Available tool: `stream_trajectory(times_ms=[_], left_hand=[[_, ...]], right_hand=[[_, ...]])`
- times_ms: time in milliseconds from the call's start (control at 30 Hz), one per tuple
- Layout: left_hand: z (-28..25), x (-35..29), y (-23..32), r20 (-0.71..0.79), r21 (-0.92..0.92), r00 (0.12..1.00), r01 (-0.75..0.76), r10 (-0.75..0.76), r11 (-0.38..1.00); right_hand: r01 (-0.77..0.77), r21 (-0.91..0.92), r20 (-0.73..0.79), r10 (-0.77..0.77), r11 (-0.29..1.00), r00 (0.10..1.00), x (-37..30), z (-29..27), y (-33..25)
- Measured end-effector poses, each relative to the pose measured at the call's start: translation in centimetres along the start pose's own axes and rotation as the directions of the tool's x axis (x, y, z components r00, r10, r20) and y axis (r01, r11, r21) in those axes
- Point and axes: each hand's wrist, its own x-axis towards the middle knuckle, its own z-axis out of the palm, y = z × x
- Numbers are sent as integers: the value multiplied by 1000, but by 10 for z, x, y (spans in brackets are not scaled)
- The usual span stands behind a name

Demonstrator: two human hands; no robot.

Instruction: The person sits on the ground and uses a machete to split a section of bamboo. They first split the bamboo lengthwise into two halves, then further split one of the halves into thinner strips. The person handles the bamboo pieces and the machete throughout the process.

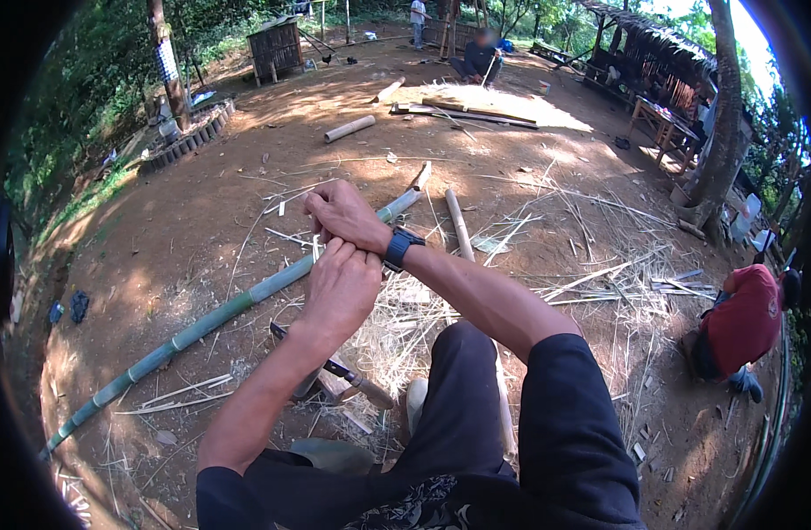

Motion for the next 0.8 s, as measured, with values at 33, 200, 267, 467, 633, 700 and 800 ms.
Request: stream_trajectory(times_ms=[33, 200, 267, 467, 633, 700, 800], left_hand=[[-1, -1, 1, 15, 5, 1000, 1, -1, 1000], [-4, -1, 9, 75, 9, 996, -43, 42, 999], [-8, -2, 12, 121, 0, 991, -65, 64, 998], [-2, -5, 18, 57, -59, 993, -95, 99, 994], [0, -12, 21, 4, -43, 992, -123, 124, 991], [3, -14, 21, -23, -39, 989, -149, 148, 988], [3, -16, 18, -35, -65, 988, -155, 153, 986]], right_hand=[[-4, 4, 9, 3, 1000, 1000, 0, 1, -1], [-113, -39, 67, 115, 993, 991, -6, 0, -6], [-106, -65, 38, 109, 992, 993, -8, 2, -4], [-112, -200, 24, 120, 973, 993, -17, -4, -2], [-90, -200, -13, 89, 976, 996, -24, -1, 3], [-181, -78, -7, 181, 980, 983, -29, -2, 1], [-187, -46, -20, 186, 981, 982, -32, -2, -5]])
